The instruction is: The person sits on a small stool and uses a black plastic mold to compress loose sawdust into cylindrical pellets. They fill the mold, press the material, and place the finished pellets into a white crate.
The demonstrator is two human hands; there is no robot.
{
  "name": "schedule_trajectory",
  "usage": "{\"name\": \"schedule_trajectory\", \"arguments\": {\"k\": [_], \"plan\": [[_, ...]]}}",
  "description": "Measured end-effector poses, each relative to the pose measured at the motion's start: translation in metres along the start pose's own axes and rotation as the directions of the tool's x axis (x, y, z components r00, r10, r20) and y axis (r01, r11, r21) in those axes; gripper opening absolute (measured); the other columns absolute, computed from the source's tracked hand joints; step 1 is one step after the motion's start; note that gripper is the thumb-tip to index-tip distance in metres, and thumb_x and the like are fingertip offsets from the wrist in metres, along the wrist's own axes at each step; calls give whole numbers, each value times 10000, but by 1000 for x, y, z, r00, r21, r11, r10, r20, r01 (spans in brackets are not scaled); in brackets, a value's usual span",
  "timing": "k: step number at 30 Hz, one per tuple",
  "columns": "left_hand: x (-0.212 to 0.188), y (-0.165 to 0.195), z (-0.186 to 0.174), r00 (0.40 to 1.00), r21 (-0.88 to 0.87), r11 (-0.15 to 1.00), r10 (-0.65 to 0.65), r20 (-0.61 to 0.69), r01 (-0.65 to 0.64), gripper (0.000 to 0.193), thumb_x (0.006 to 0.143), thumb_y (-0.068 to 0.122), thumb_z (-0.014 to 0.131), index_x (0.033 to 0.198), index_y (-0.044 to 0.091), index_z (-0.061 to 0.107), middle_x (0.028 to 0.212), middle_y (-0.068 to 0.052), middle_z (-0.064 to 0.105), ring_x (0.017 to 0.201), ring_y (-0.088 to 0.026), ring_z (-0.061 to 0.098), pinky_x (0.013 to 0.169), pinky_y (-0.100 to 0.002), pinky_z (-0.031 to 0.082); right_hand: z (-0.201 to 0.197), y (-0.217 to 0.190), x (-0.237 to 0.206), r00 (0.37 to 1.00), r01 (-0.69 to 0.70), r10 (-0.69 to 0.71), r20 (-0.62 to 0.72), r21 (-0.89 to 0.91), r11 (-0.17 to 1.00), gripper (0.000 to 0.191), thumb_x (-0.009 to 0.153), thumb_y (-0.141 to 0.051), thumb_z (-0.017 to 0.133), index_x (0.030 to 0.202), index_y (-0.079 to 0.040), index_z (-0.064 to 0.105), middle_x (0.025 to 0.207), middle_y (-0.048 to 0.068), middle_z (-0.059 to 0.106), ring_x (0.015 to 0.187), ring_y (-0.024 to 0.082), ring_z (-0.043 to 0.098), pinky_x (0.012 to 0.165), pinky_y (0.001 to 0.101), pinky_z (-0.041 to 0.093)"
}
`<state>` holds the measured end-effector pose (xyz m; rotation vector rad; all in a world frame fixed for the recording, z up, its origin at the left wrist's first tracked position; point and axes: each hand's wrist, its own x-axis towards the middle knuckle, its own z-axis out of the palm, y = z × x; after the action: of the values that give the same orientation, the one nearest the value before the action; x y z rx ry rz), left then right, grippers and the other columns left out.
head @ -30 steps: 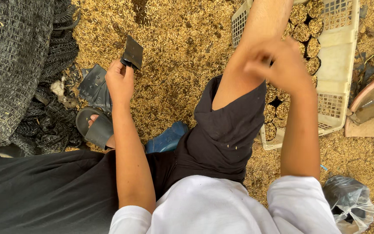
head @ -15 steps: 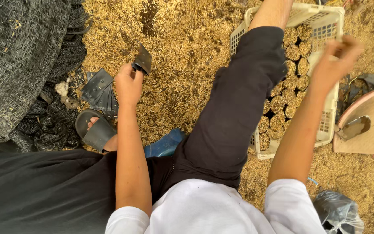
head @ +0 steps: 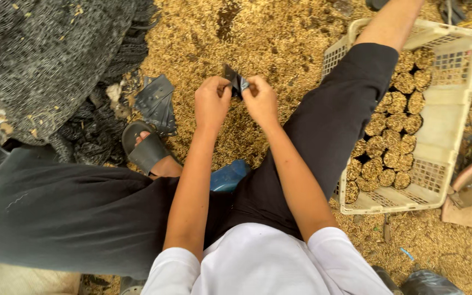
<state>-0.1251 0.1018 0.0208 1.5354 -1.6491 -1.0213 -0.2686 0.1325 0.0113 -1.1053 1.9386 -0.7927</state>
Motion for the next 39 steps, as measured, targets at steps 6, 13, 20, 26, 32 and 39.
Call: {"name": "schedule_trajectory", "arguments": {"k": [6,13,20,26,32,39], "plan": [[3,-8,8,996,16,1000,26,90,-27,78,882,31,734,930,-17,696,856,-108,689,707,-213,670,643,-371,537,4,23,2,979,205,-204,-23,188,961,110,963,-95,705,1028,-47,631,911,26,715,809,121,681,719,281,548],[-3,-9,12,995,50,998,54,-87,-49,98,924,-5,671,866,12,593,864,-97,626,708,-208,644,621,-351,517,-1,24,-3,934,111,-114,-339,-27,993,88,952,-2,658,1027,-38,627,891,58,668,767,165,639,690,310,509],[-2,-8,-3,996,-28,995,93,0,-93,145,876,-43,693,924,3,564,891,-121,594,761,-231,646,685,-365,540,2,37,16,962,239,-218,-163,123,963,219,906,21,716,1105,-30,641,1061,83,692,905,178,646,804,324,536],[7,-11,4,995,18,995,94,-32,-94,314,789,-73,730,1084,32,714,996,-101,708,859,-225,714,750,-386,569,8,37,15,966,178,-229,122,326,928,232,914,19,652,1133,-40,605,1053,29,684,988,134,682,851,300,560],[2,-7,8,995,-1,997,-73,-66,73,222,784,-110,710,952,34,734,927,-68,696,797,-199,713,691,-367,563,8,21,1,996,64,-57,-73,86,994,169,901,68,596,1021,-48,624,957,40,702,833,158,675,693,327,529],[-7,-3,8,983,-36,992,113,-145,-119,282,754,-170,686,980,0,697,928,-81,649,832,-209,652,711,-336,508,13,22,-21,862,347,-372,-345,-134,928,244,877,146,624,1035,-35,582,1066,103,641,973,211,644,822,334,552]]}}
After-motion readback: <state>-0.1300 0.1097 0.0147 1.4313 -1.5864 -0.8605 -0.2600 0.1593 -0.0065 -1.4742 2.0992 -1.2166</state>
